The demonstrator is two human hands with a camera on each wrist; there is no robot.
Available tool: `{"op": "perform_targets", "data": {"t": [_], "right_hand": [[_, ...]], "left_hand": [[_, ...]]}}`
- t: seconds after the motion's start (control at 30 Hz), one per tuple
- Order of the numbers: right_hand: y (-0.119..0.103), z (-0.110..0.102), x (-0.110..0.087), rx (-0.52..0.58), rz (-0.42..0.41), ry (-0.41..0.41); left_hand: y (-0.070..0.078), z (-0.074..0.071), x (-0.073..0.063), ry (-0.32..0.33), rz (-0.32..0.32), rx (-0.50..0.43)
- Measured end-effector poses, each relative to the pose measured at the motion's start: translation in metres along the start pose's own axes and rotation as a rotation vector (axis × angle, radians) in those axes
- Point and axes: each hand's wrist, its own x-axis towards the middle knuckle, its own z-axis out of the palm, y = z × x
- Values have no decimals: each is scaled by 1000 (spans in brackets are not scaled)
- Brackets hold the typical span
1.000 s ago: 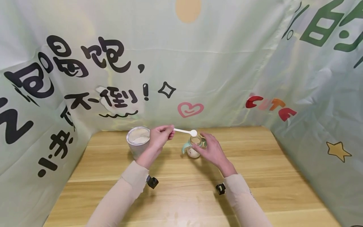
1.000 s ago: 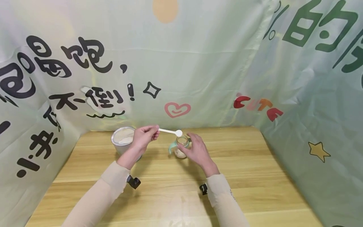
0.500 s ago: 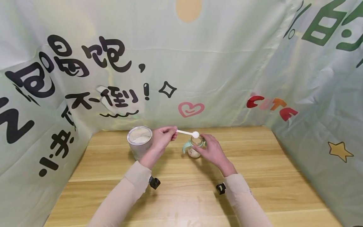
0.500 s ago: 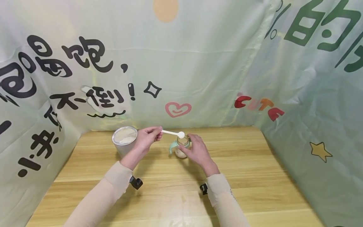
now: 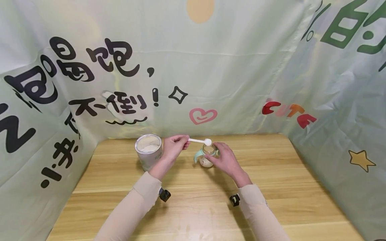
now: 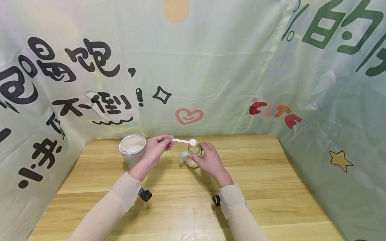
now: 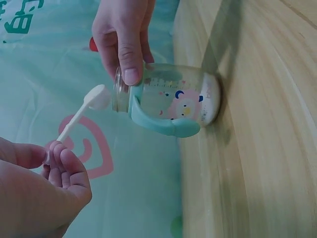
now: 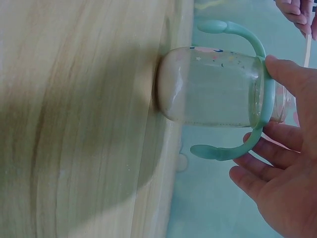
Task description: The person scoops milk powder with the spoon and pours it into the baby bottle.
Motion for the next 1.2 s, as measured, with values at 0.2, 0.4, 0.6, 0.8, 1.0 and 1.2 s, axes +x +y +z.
{"op": "perform_targets", "data": {"t": [0.2,0.4,0.6,0.8,1.0,1.2], "right_hand": [[0,0,0,-1,7,-5],[0,0,1,-6,11,-6],[0,1,0,-8,14,-3],[-1,0,0,-7,22,-7],[0,0,0,-8,24,-5],[-1,0,0,-8,34,-9]], "left_hand": [[-3,0,1,-1,25,29],[-3,0,-1,0,46,37],[-5,0,-1,-4,49,44],[-7,-1,-3,-3,63,86],[-8,-1,-4,6,80,93],[-9,-1,-4,12,86,101]]}}
